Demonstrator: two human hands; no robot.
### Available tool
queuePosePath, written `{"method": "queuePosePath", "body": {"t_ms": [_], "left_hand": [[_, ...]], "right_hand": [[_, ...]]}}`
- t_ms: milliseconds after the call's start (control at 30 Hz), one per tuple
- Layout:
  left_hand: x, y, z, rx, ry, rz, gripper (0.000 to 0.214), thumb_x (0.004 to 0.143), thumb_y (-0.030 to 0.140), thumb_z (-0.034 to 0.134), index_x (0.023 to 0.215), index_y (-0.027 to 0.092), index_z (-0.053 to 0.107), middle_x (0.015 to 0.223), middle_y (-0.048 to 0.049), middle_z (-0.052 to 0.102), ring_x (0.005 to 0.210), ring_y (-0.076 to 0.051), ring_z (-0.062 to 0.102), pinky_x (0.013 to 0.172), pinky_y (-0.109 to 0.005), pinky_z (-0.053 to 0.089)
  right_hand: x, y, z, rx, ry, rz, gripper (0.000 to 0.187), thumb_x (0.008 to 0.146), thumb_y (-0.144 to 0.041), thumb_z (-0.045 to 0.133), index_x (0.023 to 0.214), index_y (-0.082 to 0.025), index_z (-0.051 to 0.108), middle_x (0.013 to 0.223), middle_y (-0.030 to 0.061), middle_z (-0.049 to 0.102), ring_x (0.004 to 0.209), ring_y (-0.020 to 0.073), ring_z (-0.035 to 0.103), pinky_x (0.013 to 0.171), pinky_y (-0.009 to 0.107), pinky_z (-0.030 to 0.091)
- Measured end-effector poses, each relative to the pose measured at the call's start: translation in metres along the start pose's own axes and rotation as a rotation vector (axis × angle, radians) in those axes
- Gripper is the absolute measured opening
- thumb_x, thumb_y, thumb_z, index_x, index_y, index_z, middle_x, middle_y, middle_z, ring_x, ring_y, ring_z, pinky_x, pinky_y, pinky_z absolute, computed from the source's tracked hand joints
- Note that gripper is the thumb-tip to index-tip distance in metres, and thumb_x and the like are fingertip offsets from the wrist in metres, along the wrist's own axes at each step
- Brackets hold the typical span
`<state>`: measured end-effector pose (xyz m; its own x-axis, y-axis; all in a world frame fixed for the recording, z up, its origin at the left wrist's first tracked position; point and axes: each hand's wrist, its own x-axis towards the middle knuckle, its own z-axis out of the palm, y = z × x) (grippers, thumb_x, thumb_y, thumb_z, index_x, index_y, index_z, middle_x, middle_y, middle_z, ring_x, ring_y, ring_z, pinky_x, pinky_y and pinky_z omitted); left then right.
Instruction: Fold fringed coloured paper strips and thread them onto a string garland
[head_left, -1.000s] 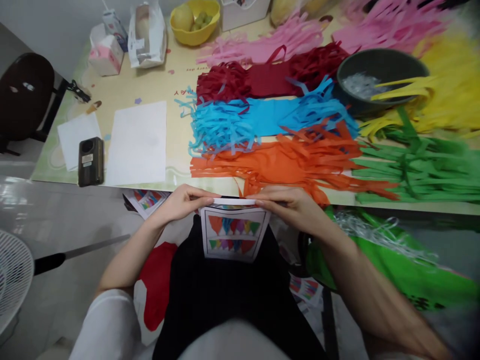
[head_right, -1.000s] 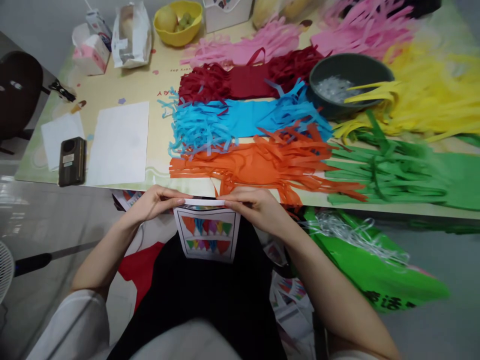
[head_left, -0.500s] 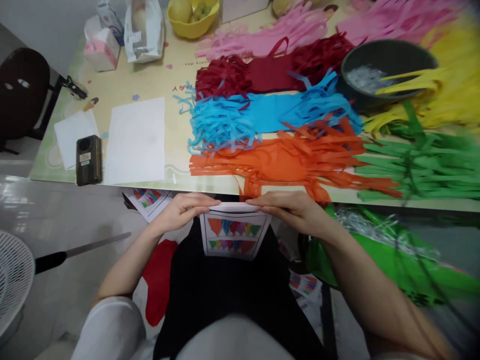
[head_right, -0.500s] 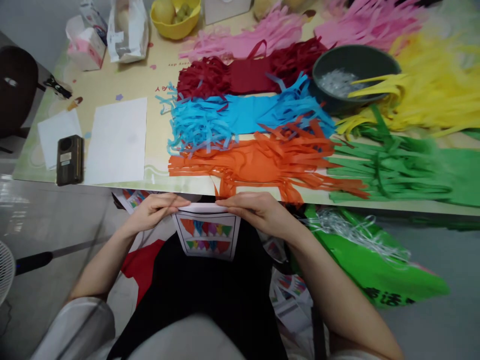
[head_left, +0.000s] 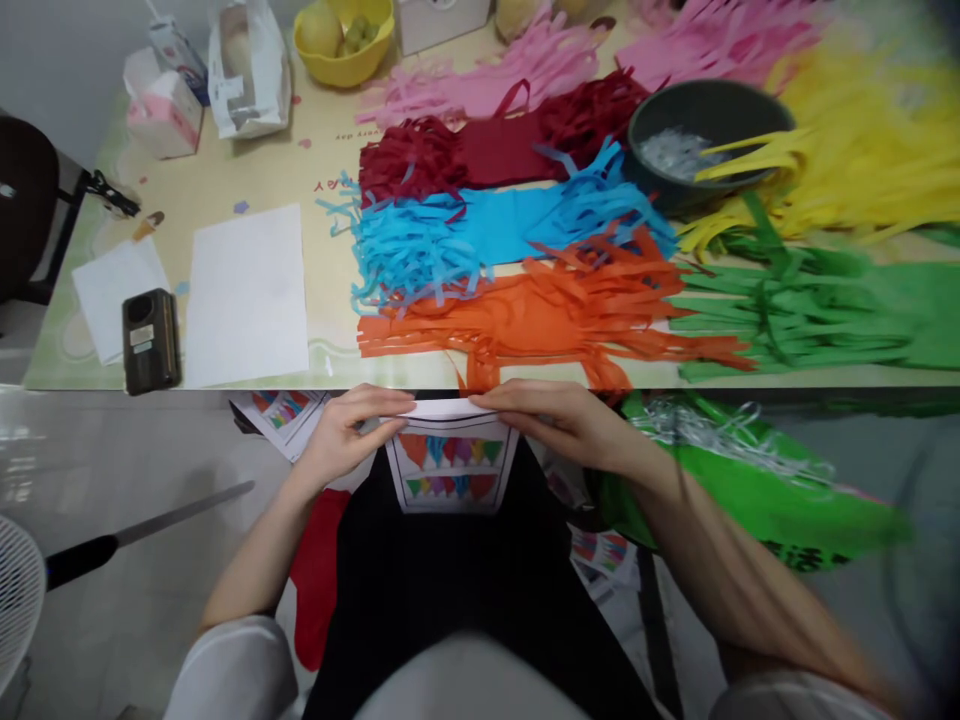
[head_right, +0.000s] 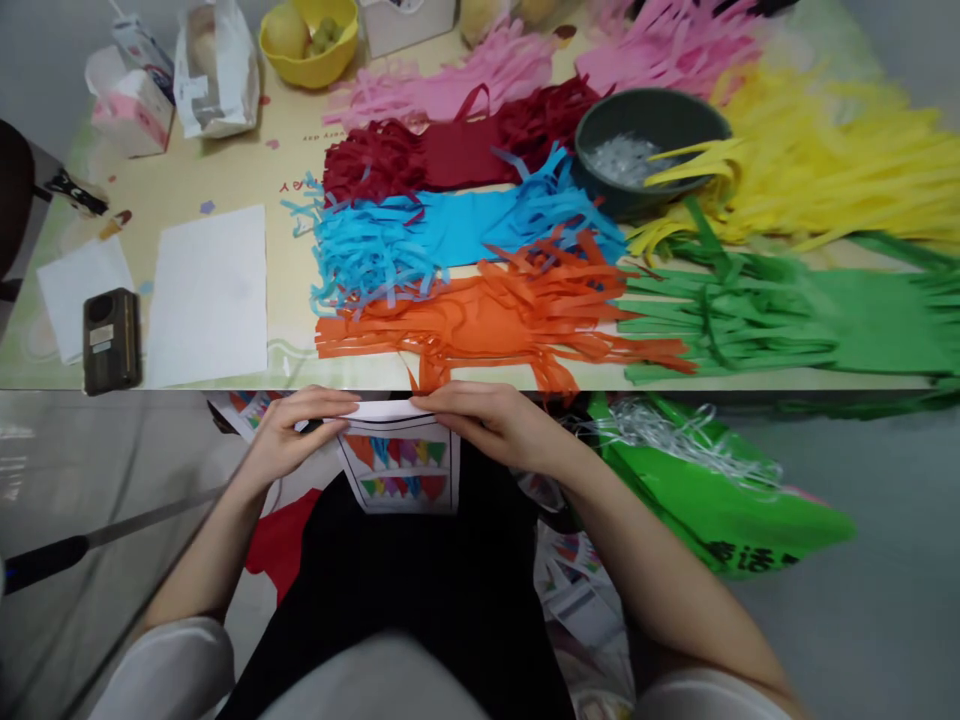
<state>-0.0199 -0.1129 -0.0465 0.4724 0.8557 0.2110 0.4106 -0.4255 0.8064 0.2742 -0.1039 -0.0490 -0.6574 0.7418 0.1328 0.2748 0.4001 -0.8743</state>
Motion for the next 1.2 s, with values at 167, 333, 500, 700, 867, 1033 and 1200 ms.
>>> {"method": "queuePosePath", "body": {"t_ms": [167,333,500,700,867,1033,1200], "left_hand": [[0.011,0.020,0.019,0.124,0.031,0.023,0.019,0.087,0.029,0.066,0.101,0.021,0.075,0.094,-0.0066,0.075,0.085,-0.015,0.069,0.078,-0.026,0.054],[0.011,0.026,0.020,0.104,0.084,-0.022,0.017,0.088,0.027,0.064,0.099,0.021,0.076,0.091,-0.0059,0.074,0.080,-0.012,0.069,0.068,-0.021,0.054],[0.001,0.036,0.002,0.195,0.072,0.073,0.020,0.089,0.028,0.063,0.104,0.021,0.074,0.102,-0.0074,0.076,0.091,-0.016,0.071,0.080,-0.026,0.054],[-0.046,0.041,-0.051,0.381,0.182,-0.008,0.020,0.090,0.029,0.063,0.101,0.019,0.075,0.093,-0.0060,0.077,0.079,-0.013,0.070,0.070,-0.023,0.051],[-0.085,0.025,-0.084,0.548,0.104,-0.177,0.022,0.091,0.034,0.060,0.102,0.023,0.075,0.093,-0.0036,0.077,0.084,-0.015,0.069,0.076,-0.027,0.047],[-0.102,0.001,-0.089,0.529,-0.007,-0.236,0.021,0.091,0.037,0.059,0.098,0.025,0.075,0.089,-0.0009,0.077,0.083,-0.015,0.068,0.092,-0.033,0.041],[-0.112,-0.011,-0.106,0.355,-0.071,-0.228,0.022,0.093,0.038,0.056,0.100,0.027,0.074,0.091,0.0000,0.077,0.084,-0.012,0.069,0.102,-0.033,0.036]], "right_hand": [[0.003,-0.005,0.015,-0.020,0.170,0.016,0.026,0.091,-0.025,0.059,0.114,-0.021,0.071,0.102,0.0088,0.074,0.091,0.0186,0.068,0.079,0.031,0.054],[0.013,-0.010,0.028,0.033,0.306,-0.016,0.021,0.092,-0.025,0.058,0.106,-0.023,0.074,0.094,0.0075,0.074,0.085,0.0177,0.068,0.075,0.030,0.054],[0.025,-0.024,0.036,-0.023,0.249,-0.131,0.022,0.091,-0.019,0.059,0.107,-0.025,0.073,0.094,0.0057,0.074,0.084,0.0165,0.068,0.073,0.028,0.053],[0.092,-0.037,0.036,-0.068,0.061,-0.135,0.026,0.096,-0.031,0.051,0.113,-0.022,0.068,0.105,0.0075,0.074,0.094,0.0204,0.070,0.080,0.031,0.057],[0.219,-0.034,0.092,-0.531,-0.121,-0.170,0.042,0.097,-0.029,0.045,0.131,-0.009,0.057,0.135,0.0183,0.058,0.126,0.0297,0.055,0.106,0.044,0.044],[0.259,-0.017,0.139,-0.724,-0.254,-0.186,0.057,0.091,-0.036,0.058,0.142,-0.012,0.047,0.152,0.0175,0.038,0.140,0.0396,0.033,0.111,0.060,0.030],[0.187,0.002,0.122,-0.805,-0.317,-0.358,0.053,0.092,-0.035,0.056,0.140,-0.016,0.049,0.149,0.0135,0.044,0.138,0.0364,0.038,0.110,0.058,0.034]]}}
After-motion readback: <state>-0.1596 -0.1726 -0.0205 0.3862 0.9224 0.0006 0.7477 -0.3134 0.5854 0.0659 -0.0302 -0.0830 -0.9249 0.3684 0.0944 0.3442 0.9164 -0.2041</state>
